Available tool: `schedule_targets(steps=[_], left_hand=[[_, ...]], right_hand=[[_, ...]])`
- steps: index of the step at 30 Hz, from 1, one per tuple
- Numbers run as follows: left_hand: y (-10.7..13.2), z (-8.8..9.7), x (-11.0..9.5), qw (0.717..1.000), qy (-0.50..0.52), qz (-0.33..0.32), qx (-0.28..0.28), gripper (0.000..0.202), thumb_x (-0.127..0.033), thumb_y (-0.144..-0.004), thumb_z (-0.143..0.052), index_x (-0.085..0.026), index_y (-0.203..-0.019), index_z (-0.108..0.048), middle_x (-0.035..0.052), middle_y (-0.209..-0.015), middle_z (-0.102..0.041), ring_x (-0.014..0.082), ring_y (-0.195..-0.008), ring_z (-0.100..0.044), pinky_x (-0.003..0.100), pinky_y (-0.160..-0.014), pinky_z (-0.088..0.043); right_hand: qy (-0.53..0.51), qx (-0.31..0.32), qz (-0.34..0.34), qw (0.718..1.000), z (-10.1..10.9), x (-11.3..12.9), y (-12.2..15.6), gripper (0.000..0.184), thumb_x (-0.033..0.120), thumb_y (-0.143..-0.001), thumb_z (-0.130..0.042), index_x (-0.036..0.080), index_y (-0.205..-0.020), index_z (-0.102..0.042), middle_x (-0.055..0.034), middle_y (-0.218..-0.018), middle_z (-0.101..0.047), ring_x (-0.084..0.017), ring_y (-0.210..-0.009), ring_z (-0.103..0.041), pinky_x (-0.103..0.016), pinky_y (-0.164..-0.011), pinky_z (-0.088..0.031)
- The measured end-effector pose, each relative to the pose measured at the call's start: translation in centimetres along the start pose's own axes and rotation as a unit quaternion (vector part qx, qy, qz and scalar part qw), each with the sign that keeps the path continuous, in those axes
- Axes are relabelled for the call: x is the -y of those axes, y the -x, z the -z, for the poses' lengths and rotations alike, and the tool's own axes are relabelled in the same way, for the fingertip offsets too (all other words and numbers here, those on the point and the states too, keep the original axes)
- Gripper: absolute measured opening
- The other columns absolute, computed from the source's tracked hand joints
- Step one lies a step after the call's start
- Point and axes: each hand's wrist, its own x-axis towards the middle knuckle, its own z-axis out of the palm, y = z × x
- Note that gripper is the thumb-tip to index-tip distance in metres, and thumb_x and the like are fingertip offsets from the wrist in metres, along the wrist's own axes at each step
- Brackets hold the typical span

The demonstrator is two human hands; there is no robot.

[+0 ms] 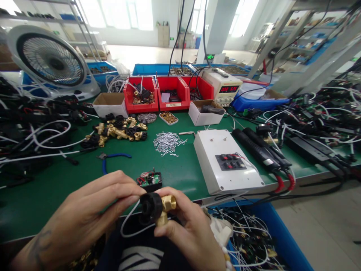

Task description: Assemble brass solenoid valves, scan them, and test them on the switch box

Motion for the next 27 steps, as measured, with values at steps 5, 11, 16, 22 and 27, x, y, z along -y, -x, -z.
schedule_targets(steps=[5,11,16,22,27], left_hand=[[0.0,0.4,0.0,1.0,0.009,0.002,0.023,0.013,-0.011,-0.093,-0.053,-0.017,-0.097,-0.063,-0.0025,-0.087,-0.064,0.0059,-0.078,-0.058,0.012,-0.073,-0.045],[-0.2,-0.5,0.0,0.998,-0.038,0.053,0.007,0.015,-0.014,-0.093,-0.047,-0.018,-0.082,-0.058,-0.0028,-0.076,-0.058,0.0091,-0.07,-0.055,0.019,-0.065,-0.044],[-0.8,-2.8,1.3,0.95,-0.225,0.202,0.079,0.022,-0.028,-0.097,-0.042,-0.017,-0.091,-0.06,0.0032,-0.083,-0.059,0.0173,-0.073,-0.058,0.027,-0.063,-0.046],[-1.0,-6.8,2.2,0.878,-0.314,0.278,0.229,0.056,-0.037,-0.087,-0.06,-0.016,-0.136,-0.046,0.017,-0.123,-0.056,0.0299,-0.101,-0.058,0.037,-0.081,-0.052],[-0.3,-6.7,3.9,0.931,-0.177,0.287,0.141,0.051,-0.032,-0.088,-0.057,-0.017,-0.135,-0.048,0.0149,-0.123,-0.057,0.0301,-0.106,-0.058,0.046,-0.089,-0.05]], right_hand=[[0.035,0.003,0.006,0.999,0.2,-0.1,0.1,0.04,0.028,-0.079,-0.077,0.044,-0.113,-0.063,0.0104,-0.101,-0.068,-0.008,-0.09,-0.062,-0.01,-0.08,-0.046],[-0.048,0.01,-0.007,0.999,-0.2,-0.5,-0.1,0.036,0.035,-0.077,-0.079,0.035,-0.111,-0.067,0.0052,-0.099,-0.068,-0.009,-0.088,-0.062,-0.011,-0.077,-0.048],[-0.183,0.033,0.0,0.983,-0.3,-1.2,-0.7,0.04,0.034,-0.079,-0.077,0.029,-0.116,-0.064,-0.0024,-0.11,-0.068,-0.011,-0.082,-0.066,-0.019,-0.078,-0.052],[-0.235,0.053,0.02,0.97,-0.1,-1.4,-0.7,0.039,0.027,-0.079,-0.078,0.029,-0.115,-0.063,-0.0032,-0.119,-0.067,-0.011,-0.088,-0.067,-0.022,-0.084,-0.051],[-0.226,0.038,0.015,0.973,-0.1,-0.8,-0.4,0.036,0.025,-0.078,-0.078,0.031,-0.112,-0.065,-0.0024,-0.117,-0.068,-0.012,-0.088,-0.069,-0.026,-0.085,-0.053]])
